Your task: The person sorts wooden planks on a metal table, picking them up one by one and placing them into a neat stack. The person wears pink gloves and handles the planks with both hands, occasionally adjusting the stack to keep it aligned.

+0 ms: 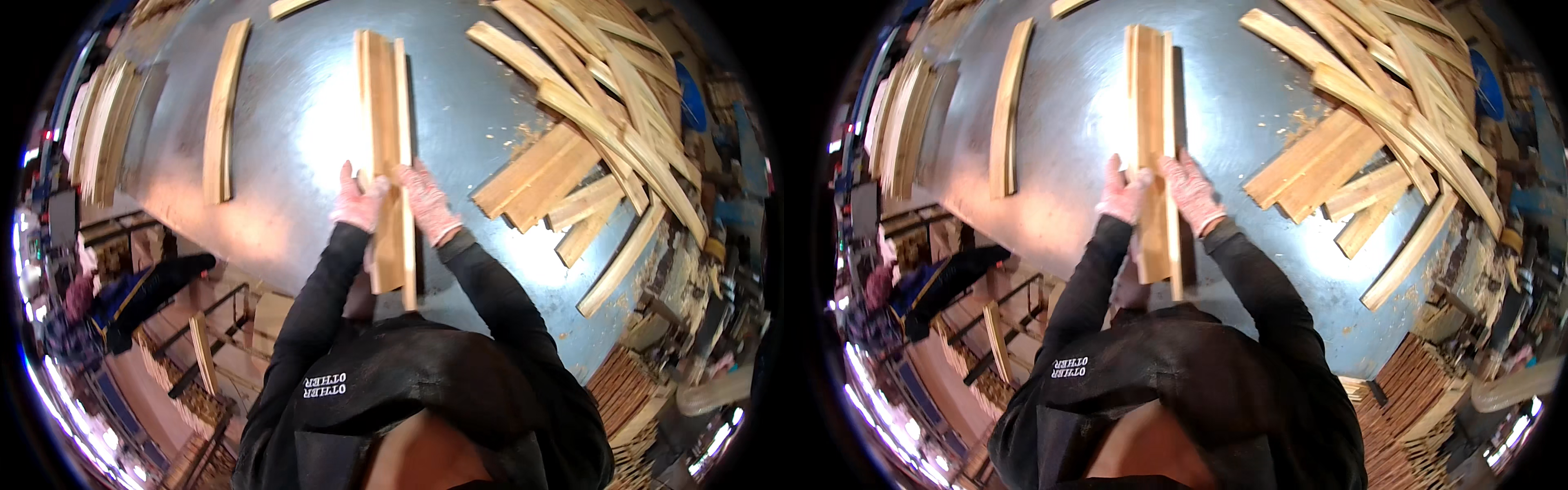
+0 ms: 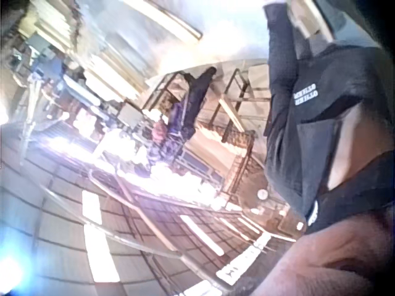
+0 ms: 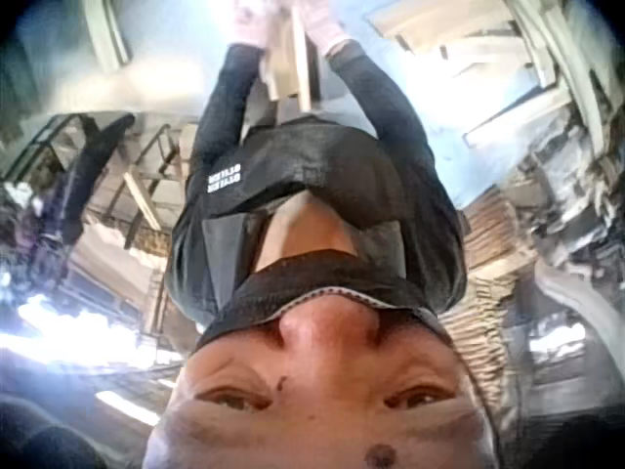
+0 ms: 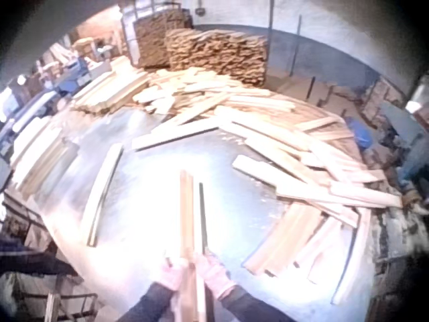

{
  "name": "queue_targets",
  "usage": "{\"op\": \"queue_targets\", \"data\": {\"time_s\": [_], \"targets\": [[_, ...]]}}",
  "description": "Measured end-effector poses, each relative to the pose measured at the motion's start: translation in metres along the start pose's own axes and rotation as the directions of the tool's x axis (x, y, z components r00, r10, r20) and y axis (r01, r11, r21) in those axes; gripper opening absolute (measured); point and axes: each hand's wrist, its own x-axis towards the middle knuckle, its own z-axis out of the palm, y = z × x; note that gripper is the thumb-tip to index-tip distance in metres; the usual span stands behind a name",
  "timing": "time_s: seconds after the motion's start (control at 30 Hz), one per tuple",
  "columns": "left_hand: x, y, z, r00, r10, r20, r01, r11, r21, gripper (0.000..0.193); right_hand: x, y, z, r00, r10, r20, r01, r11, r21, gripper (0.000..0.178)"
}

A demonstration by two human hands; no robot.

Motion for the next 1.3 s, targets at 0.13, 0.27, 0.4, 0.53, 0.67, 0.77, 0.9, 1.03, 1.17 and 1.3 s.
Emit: {"op": "queue_targets", "data": {"time_s": [0.13, 0.27, 0.4, 0.53, 0.67, 0.77, 0.9, 1.03, 1.17, 1.3], "targets": [[0.001, 0.010, -0.022, 0.953, 0.187, 0.237, -0.296, 0.729, 0.617, 0.116, 0.005, -0.027, 0.038, 0.956, -0.041, 0.291, 0.086, 0.986, -0.142, 0.053], [-0.022, -0.013, -0.037, 0.950, 0.292, 0.111, -0.221, 0.378, 0.899, 0.110, 0.013, -0.057, -0.063, 0.975, 0.072, 0.208, 0.117, 0.631, -0.767, 0.061], [-0.031, -0.036, -0.087, 0.859, 0.477, 0.186, -0.334, 0.245, 0.910, 0.103, 0.033, -0.086, -0.263, 0.886, -0.394, -0.243, -0.187, 0.174, -0.967, 0.080], [-0.056, -0.014, -0.103, 0.987, 0.163, -0.006, -0.025, 0.189, 0.982, 0.107, 0.027, -0.118, -0.392, 0.944, -0.133, -0.303, -0.328, -0.256, -0.910, 0.103], [-0.065, 0.003, -0.069, 0.761, 0.594, 0.261, -0.156, -0.222, 0.962, 0.100, 0.054, -0.132, -0.403, 0.991, -0.034, -0.129, -0.133, -0.224, -0.965, 0.107], [-0.069, 0.016, -0.026, 0.650, 0.692, 0.314, -0.489, 0.064, 0.870, 0.086, 0.078, -0.109, -0.401, 0.995, -0.097, 0.008, -0.019, -0.276, -0.961, 0.101], [-0.088, 0.011, 0.017, 0.674, 0.652, 0.346, -0.668, 0.339, 0.663, 0.074, 0.111, -0.150, -0.337, 0.996, 0.090, -0.015, 0.004, -0.206, -0.979, 0.091], [-0.094, 0.004, 0.049, 0.921, 0.274, 0.278, -0.384, 0.766, 0.515, 0.073, 0.107, -0.198, -0.292, 0.980, 0.175, 0.096, 0.091, 0.034, -0.995, 0.081], [-0.060, -0.010, 0.076, 0.908, 0.030, 0.419, -0.089, 0.989, 0.122, 0.076, 0.093, -0.249, -0.254, 0.953, 0.201, 0.228, 0.144, 0.361, -0.921, 0.072], [-0.014, -0.001, 0.110, 0.850, 0.220, 0.479, -0.058, 0.942, -0.330, 0.096, 0.090, -0.279, -0.210, 0.924, 0.094, 0.371, 0.225, 0.650, -0.726, 0.066]]}}
